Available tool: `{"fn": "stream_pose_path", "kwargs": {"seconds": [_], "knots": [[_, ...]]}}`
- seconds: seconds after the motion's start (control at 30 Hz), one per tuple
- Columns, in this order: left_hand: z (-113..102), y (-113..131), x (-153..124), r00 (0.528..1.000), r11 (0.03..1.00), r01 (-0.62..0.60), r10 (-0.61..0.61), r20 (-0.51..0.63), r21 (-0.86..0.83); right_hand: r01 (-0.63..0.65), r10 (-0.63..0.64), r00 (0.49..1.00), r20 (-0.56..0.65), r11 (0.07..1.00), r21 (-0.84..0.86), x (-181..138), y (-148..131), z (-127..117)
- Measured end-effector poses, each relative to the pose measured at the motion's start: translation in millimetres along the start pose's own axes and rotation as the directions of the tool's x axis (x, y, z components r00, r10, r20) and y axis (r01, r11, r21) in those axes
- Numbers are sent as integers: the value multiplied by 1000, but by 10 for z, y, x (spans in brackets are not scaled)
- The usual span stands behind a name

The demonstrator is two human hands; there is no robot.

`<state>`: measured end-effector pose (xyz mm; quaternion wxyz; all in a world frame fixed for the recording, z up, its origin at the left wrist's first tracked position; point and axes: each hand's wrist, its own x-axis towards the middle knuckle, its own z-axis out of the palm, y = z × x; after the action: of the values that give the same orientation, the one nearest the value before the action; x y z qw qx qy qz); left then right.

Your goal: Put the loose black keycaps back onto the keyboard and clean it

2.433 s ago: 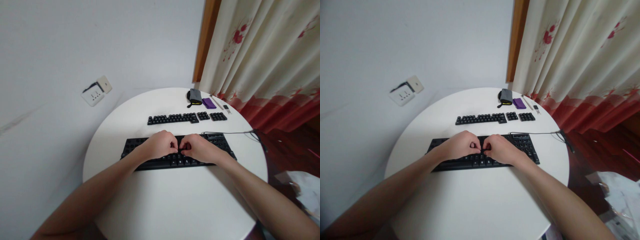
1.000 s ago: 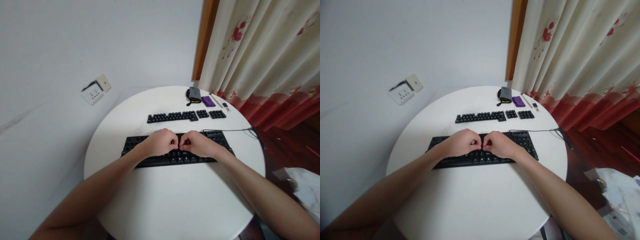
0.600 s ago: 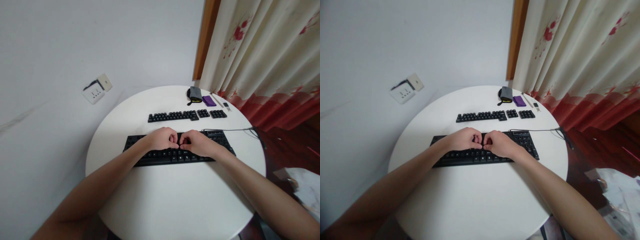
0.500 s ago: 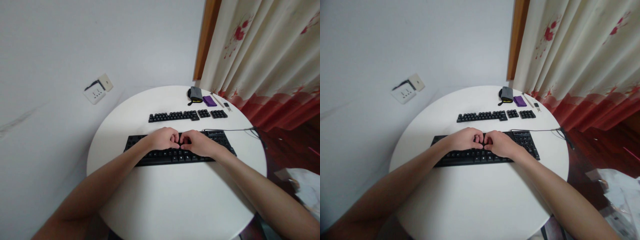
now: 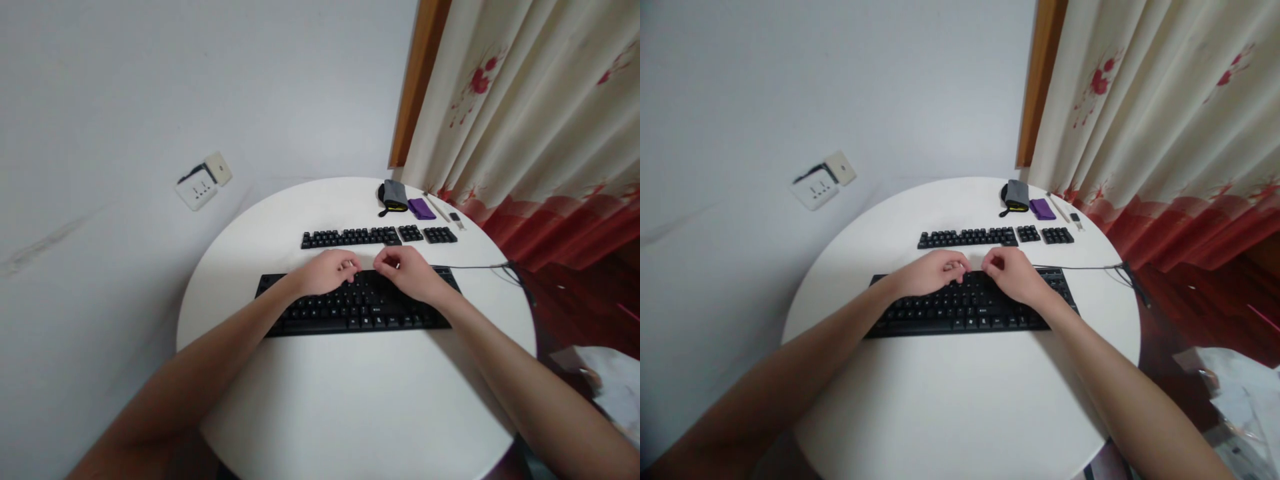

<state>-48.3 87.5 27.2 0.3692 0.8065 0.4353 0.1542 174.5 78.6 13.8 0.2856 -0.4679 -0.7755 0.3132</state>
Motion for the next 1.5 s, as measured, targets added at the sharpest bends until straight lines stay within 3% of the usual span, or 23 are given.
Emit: {"fn": "stream_pose_path", "kwargs": {"seconds": [0.07, 0.13, 0.33, 0.5, 0.7, 0.83, 1.2, 1.5], "knots": [[-5, 0, 16, 985, 1000, -5, 6, -172, 6, -1, -7, 986, -167, 999, -48, 57, 97, -103], [8, 0, 37, 968, 1000, -14, 18, -250, 19, -22, -18, 958, -286, 990, -136, 106, 223, -221], [109, -15, 81, 972, 1000, -25, 27, -235, 12, -219, 48, 899, -436, 910, -351, 182, 615, -500], [159, -14, 90, 970, 999, -29, 32, -239, 16, -250, 96, 931, -352, 870, -424, 205, 735, -475], [146, -2, 102, 953, 999, -31, 35, -301, 18, -91, -15, 979, -204, 859, -503, 205, 680, -304], [143, -13, 110, 947, 999, -33, 40, -320, 28, -73, -3, 990, -138, 835, -545, 203, 683, -250], [158, -32, 118, 942, 999, -45, 48, -332, 17, -18, -61, 990, -125, 833, -554, 226, 721, -228], [190, -58, 145, 936, 999, -37, 40, -349, 14, -51, -41, 987, -154, 834, -549, 226, 661, -215]]}}
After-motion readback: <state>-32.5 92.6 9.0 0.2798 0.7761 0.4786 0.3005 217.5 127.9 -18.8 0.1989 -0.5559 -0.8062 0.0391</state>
